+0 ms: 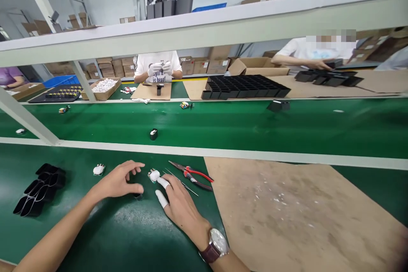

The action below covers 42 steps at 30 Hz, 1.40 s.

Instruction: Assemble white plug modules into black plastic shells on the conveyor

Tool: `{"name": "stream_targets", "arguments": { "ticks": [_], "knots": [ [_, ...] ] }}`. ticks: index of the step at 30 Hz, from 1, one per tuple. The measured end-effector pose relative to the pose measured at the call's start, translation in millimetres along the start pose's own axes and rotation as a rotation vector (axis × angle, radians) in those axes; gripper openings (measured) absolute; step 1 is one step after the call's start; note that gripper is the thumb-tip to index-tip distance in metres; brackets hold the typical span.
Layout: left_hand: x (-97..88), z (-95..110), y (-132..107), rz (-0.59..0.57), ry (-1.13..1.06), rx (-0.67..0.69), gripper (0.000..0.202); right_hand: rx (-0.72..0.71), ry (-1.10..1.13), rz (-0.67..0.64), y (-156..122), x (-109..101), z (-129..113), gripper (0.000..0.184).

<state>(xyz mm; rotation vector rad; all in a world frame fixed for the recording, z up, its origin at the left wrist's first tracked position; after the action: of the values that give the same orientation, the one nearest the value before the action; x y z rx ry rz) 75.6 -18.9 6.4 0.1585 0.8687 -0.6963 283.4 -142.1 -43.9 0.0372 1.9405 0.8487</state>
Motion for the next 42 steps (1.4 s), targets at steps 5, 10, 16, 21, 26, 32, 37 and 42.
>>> {"name": "stream_targets", "arguments": {
  "ticks": [5, 10, 16, 21, 26, 32, 37, 42],
  "knots": [
    [20.6, -5.8, -25.0, 0.019, 0.071, 0.083, 0.076, 0.006, -0.115, -0.122, 9.9, 9.6, -2.9, 0.037],
    [30.6, -11.0, -28.3, 0.048, 0.019, 0.144, 0.074, -0.06, 0.055, -0.123, 8.1, 7.0, -11.8, 0.027],
    [29.4, -22.9, -31.1, -0.005, -0.074, 0.111, 0.078, -0.019, 0.148, -0.124, 4.3, 9.6, -8.9, 0.034],
    [28.1, -29.1, -30.8, -0.029, -0.099, 0.071, 0.094, 0.014, 0.177, -0.115, 0.9, 12.6, -5.6, 0.055],
    [33.2, -32.6, -29.1, -0.002, -0.1, 0.053, 0.083, 0.02, 0.204, 0.015, 4.9, 10.4, -9.7, 0.046],
    [47.4, -30.7, -28.2, 0.153, 0.053, 0.08, 0.08, 0.01, 0.23, 0.157, 8.0, -1.8, -15.8, 0.044],
    [39.1, -27.6, -29.5, 0.042, -0.024, 0.049, 0.101, -0.012, 0.217, 0.19, 4.8, -3.9, -12.8, 0.051],
    [38.1, -24.8, -25.6, 0.015, -0.134, 0.044, 0.06, 0.001, 0.256, 0.232, 3.4, -4.6, -13.8, 0.06]
  ]
}}
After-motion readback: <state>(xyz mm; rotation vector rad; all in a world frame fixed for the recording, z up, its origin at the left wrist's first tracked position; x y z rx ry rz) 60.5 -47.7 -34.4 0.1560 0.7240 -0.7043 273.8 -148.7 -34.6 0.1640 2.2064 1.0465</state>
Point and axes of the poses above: each hand's wrist, its own y-axis towards the middle knuckle, its own x-axis out of the palm, z = x × y, the point moved 3 cm from there along y, towards the middle knuckle, and after that the axes turned 11 degrees about -x, right-handed, at the moved point
